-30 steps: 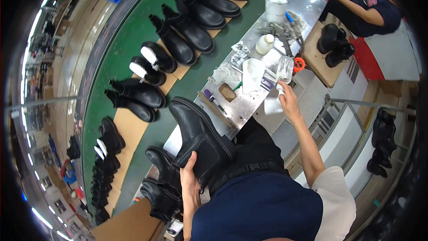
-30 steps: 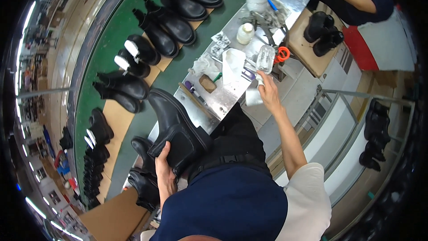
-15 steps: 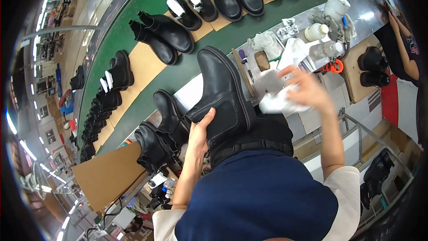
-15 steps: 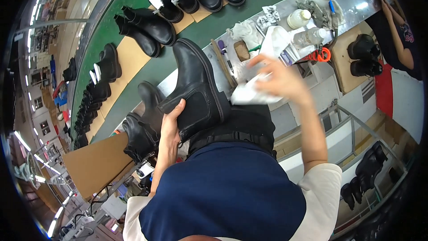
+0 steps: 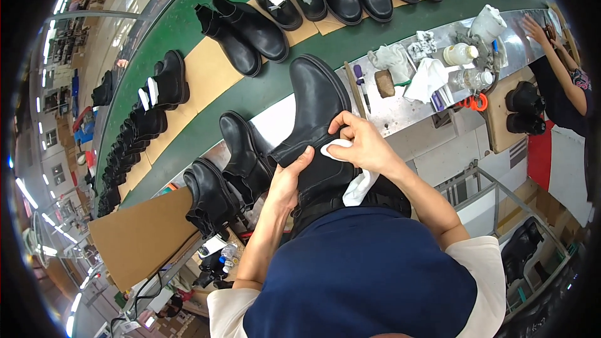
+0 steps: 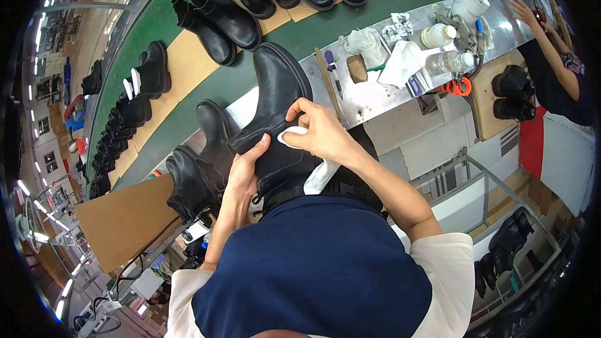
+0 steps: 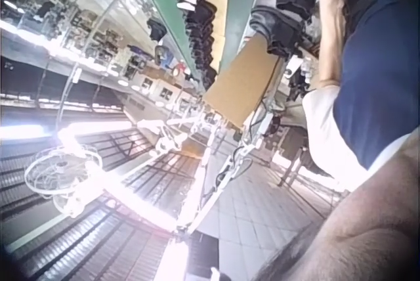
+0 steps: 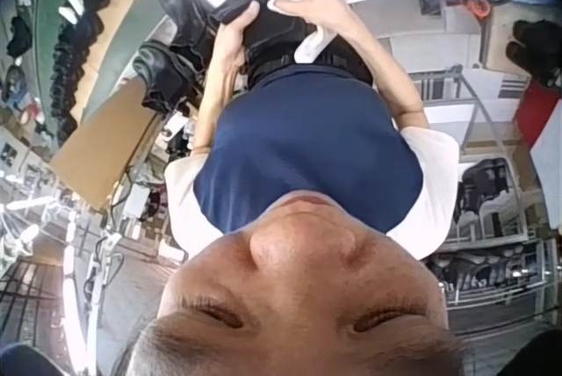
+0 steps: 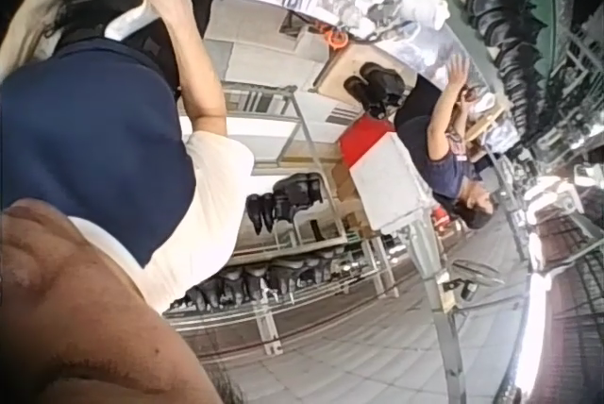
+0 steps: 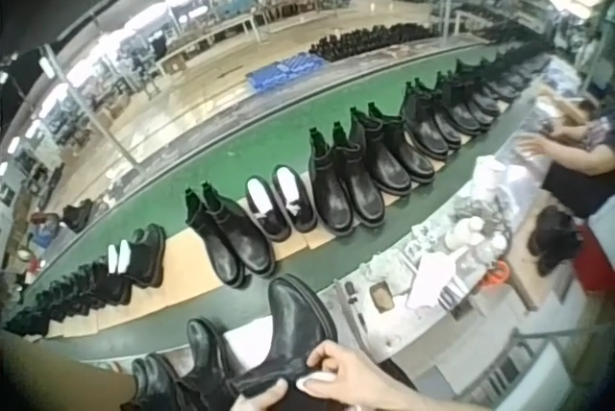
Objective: Inspect and clean boots on a factory production line using a cloth and spray tool.
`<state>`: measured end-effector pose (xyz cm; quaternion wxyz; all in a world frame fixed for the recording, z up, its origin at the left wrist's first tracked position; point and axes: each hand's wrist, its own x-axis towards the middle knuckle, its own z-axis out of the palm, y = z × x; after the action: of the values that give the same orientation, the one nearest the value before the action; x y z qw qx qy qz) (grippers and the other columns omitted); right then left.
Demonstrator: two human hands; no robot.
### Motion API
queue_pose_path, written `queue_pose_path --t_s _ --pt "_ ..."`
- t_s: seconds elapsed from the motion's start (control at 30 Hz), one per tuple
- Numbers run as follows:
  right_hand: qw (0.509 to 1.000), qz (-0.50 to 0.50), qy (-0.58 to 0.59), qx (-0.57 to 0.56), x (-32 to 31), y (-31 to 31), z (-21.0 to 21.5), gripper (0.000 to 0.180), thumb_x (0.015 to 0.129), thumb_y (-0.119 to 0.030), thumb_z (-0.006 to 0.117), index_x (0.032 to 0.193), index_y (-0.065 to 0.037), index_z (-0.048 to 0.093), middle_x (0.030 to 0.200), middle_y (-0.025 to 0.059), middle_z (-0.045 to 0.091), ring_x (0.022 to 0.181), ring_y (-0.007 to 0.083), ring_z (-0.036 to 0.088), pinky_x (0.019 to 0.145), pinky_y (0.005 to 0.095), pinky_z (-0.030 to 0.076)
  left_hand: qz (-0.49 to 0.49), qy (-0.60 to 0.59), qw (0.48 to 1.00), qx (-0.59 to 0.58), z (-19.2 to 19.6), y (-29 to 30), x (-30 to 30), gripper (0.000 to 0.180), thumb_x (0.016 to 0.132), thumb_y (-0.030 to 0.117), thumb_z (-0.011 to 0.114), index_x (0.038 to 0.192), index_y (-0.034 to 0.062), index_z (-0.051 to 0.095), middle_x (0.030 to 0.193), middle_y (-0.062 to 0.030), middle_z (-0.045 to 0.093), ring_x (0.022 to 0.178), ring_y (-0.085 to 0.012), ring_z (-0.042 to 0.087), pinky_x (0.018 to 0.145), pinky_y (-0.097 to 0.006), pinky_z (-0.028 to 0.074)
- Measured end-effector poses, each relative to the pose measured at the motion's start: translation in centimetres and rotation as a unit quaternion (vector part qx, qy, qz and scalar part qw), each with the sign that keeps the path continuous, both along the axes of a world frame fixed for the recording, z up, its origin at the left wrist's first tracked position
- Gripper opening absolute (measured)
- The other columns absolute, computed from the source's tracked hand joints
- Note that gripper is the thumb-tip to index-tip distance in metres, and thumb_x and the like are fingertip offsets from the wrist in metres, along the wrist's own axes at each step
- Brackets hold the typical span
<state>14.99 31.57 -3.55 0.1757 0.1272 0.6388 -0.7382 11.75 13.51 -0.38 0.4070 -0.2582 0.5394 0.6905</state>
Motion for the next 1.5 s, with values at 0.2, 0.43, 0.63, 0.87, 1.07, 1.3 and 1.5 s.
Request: queue_pose_path --t_s 0.2,0.43,0.63,0.87,1.07,1.3,1.5 --pt "0.999 -0.003 -0.026 -0.039 -0.9 -1.5 -0.5 0.022 0.076 -0.007 0.063 0.093 -0.001 0.050 0.056 -0.0051 0.046 0.043 0.0016 0.039 0.038 0.0189 0.029 0.014 0.011 1.000 -0.006 -0.8 -1.7 -0.4 0.031 0.086 0.013 0.062 0.114 0.0015 0.056 0.106 -0.0096 0.062 0.095 -0.0177 0.060 0.083 -0.029 0.049" --pt "0.980 -0.195 0.039 -0.029 -0.9 -2.0 -4.3 0.016 0.086 -0.006 0.049 0.094 -0.004 0.062 0.062 -0.0039 0.053 0.045 0.0013 0.043 0.039 0.0172 0.032 0.075 0.082 0.993 -0.031 0.0 -4.3 -1.4 0.037 0.085 0.016 0.064 0.117 0.0013 0.054 0.109 -0.0096 0.061 0.098 -0.0189 0.059 0.087 -0.031 0.048" --pt "0.912 -0.153 0.190 0.329 -3.4 -2.9 -11.5 0.022 0.082 -0.011 0.053 0.099 0.001 0.058 0.103 0.0198 0.054 0.103 0.0341 0.051 0.091 0.0412 0.039 0.112 0.070 0.989 -0.063 1.4 -8.1 -3.3 0.039 0.086 0.017 0.062 0.119 -0.0007 0.052 0.107 -0.0148 0.062 0.094 -0.0238 0.062 0.083 -0.034 0.052" --pt "0.722 -0.103 -0.020 0.684 -3.6 6.6 -15.0 0.046 0.069 -0.019 0.075 0.100 0.000 0.048 0.102 0.0199 0.053 0.096 0.0376 0.053 0.078 0.0441 0.046 0.032 0.058 0.995 -0.072 1.6 -9.5 -2.9 0.041 0.087 0.027 0.062 0.118 0.0007 0.054 0.109 -0.0119 0.061 0.097 -0.0200 0.061 0.086 -0.031 0.049" --pt "0.875 -0.141 -0.005 0.464 -3.8 3.5 -7.7 0.037 0.082 -0.010 0.059 0.114 0.002 0.048 0.104 0.0211 0.058 0.092 0.0285 0.060 0.071 0.0387 0.051 0.024 0.013 0.998 -0.053 1.7 -10.0 -3.3 0.047 0.087 0.037 0.060 0.117 0.0016 0.055 0.110 -0.0121 0.061 0.097 -0.0204 0.061 0.086 -0.032 0.049" --pt "0.934 0.026 0.328 0.140 -5.1 -8.8 2.1 0.030 0.083 -0.009 0.063 0.112 -0.003 0.058 0.084 0.0076 0.057 0.069 0.0163 0.055 0.059 0.0291 0.044 0.007 -0.024 0.999 0.027 -0.6 -9.9 -3.9 0.047 0.090 0.042 0.054 0.117 0.0034 0.055 0.111 -0.0101 0.061 0.100 -0.0185 0.060 0.087 -0.032 0.048" --pt "0.942 0.075 0.275 0.176 -2.4 -6.7 0.2 0.029 0.084 -0.012 0.061 0.112 -0.003 0.057 0.085 0.0119 0.057 0.070 0.0263 0.058 0.062 0.0321 0.047 0.018 0.016 1.000 0.005 -0.5 -9.9 -3.3 0.050 0.091 0.044 0.051 0.119 0.0030 0.053 0.112 -0.0099 0.061 0.098 -0.0181 0.061 0.084 -0.029 0.049"
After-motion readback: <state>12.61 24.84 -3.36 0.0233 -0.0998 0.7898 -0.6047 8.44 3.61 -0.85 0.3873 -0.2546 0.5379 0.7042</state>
